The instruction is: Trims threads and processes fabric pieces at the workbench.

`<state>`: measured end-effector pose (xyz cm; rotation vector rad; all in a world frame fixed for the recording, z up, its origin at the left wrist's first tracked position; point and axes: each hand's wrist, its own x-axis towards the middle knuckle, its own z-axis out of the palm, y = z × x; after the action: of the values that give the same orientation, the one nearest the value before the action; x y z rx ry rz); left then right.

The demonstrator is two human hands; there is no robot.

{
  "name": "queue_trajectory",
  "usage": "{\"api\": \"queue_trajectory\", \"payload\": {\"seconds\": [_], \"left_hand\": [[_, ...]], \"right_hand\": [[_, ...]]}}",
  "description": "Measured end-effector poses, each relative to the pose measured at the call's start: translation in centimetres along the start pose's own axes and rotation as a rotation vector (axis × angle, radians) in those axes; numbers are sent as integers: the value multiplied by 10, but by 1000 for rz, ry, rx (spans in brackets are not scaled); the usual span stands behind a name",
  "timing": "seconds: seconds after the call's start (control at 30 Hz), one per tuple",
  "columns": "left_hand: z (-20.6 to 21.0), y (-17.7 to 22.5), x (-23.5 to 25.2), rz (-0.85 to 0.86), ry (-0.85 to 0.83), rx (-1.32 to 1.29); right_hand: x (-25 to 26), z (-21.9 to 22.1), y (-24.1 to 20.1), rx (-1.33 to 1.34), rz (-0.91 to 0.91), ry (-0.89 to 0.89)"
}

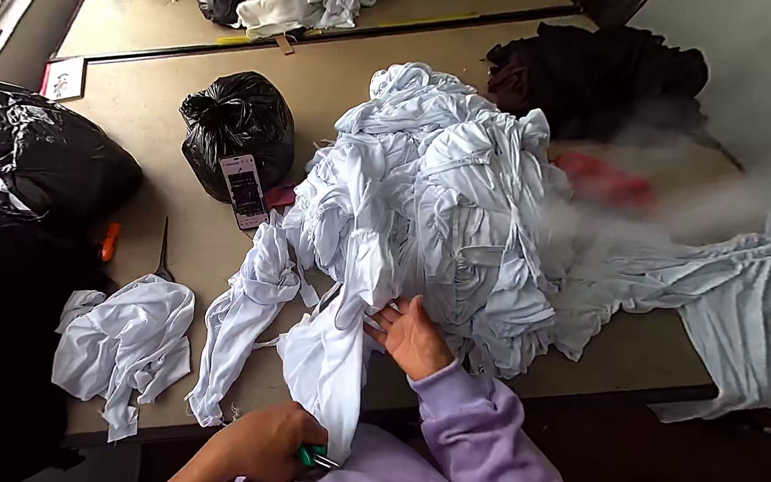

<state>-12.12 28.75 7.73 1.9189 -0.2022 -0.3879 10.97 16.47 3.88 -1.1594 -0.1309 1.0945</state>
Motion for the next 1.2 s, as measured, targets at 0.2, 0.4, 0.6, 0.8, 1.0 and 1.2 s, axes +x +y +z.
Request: {"api": "queue_trajectory", "payload": {"seconds": [0.2, 0.4, 0.6, 0.8, 1.0, 1.2], "left_hand": [[17, -5, -33, -631, 243, 140], [11, -37, 3, -391, 929, 238], [-42, -72, 77, -257, 1207, 86], [-40, -73, 104, -327, 941, -411], [10, -65, 128, -140, 728, -514], [24, -45, 122, -6, 724, -148]], "right_hand": [[34, -19, 20, -421, 42, 58], [48, -38, 37, -1022, -510, -10], [82, 7, 23, -1169, -433, -178], [-1, -57, 7, -685, -471, -848], [-35, -121, 11, -666, -256, -711], [-18, -85, 11, -522, -108, -212]]}}
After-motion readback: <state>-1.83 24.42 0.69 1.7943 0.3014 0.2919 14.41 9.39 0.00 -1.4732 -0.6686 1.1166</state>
